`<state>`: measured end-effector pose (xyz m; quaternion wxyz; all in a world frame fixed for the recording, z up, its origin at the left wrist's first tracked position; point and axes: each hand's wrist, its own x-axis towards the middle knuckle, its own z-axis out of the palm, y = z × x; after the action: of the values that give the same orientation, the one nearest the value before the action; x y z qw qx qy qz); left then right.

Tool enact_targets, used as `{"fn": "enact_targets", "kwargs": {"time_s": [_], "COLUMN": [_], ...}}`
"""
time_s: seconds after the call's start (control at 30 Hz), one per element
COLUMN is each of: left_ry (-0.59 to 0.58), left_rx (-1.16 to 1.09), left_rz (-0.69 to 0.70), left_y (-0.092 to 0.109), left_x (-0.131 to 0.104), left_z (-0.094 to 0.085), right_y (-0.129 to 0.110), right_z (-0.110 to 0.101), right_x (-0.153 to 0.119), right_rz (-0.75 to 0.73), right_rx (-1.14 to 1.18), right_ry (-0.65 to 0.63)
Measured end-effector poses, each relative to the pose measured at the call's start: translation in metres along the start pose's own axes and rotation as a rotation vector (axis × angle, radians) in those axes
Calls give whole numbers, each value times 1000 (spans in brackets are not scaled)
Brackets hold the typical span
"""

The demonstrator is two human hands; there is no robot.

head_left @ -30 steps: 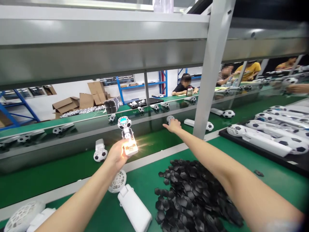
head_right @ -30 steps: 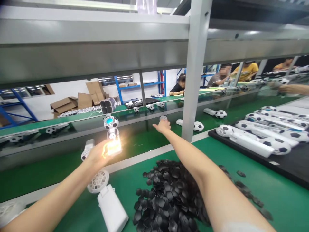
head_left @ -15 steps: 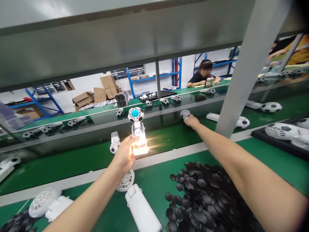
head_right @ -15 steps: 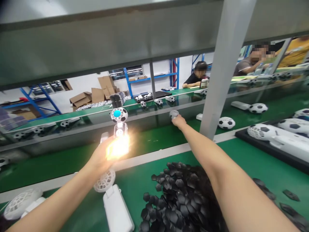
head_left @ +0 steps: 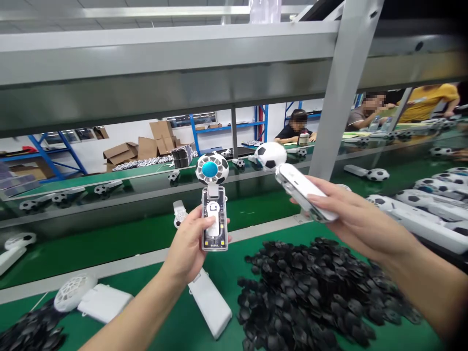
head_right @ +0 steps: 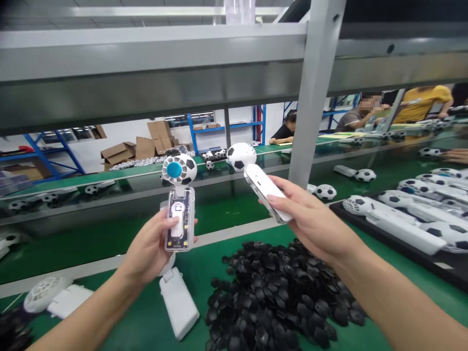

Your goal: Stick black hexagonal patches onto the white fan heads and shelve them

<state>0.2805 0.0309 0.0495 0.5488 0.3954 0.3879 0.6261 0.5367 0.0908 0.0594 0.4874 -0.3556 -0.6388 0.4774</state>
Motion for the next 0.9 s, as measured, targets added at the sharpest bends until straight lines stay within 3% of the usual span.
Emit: {"fn": "enact_targets", "kwargs": {"time_s": [0.1, 0.2, 0.47, 0.63, 0.9], "left_ry": [-39, -47, -51, 4, -33], "left_rx": [2, -38, -76, -23, -16], "left_rz": [-29, -62, -47, -5, -54], "left_y": [4, 4, -3, -5, -7], "left_x": [-18, -30, -40, -40, -43], "left_z": [12, 21, 29, 36, 47], "right_y": [-19, -26, -26, -31, -38], "right_z": [0, -1, -13, -20, -30], "right_x": [-35, -49, -50, -50, -49], "right_rz": [-64, -94, -116, -152, -206], "right_rx": [54, 98, 128, 153, 155], "right_ry": [31, 45, 44, 69, 36]}}
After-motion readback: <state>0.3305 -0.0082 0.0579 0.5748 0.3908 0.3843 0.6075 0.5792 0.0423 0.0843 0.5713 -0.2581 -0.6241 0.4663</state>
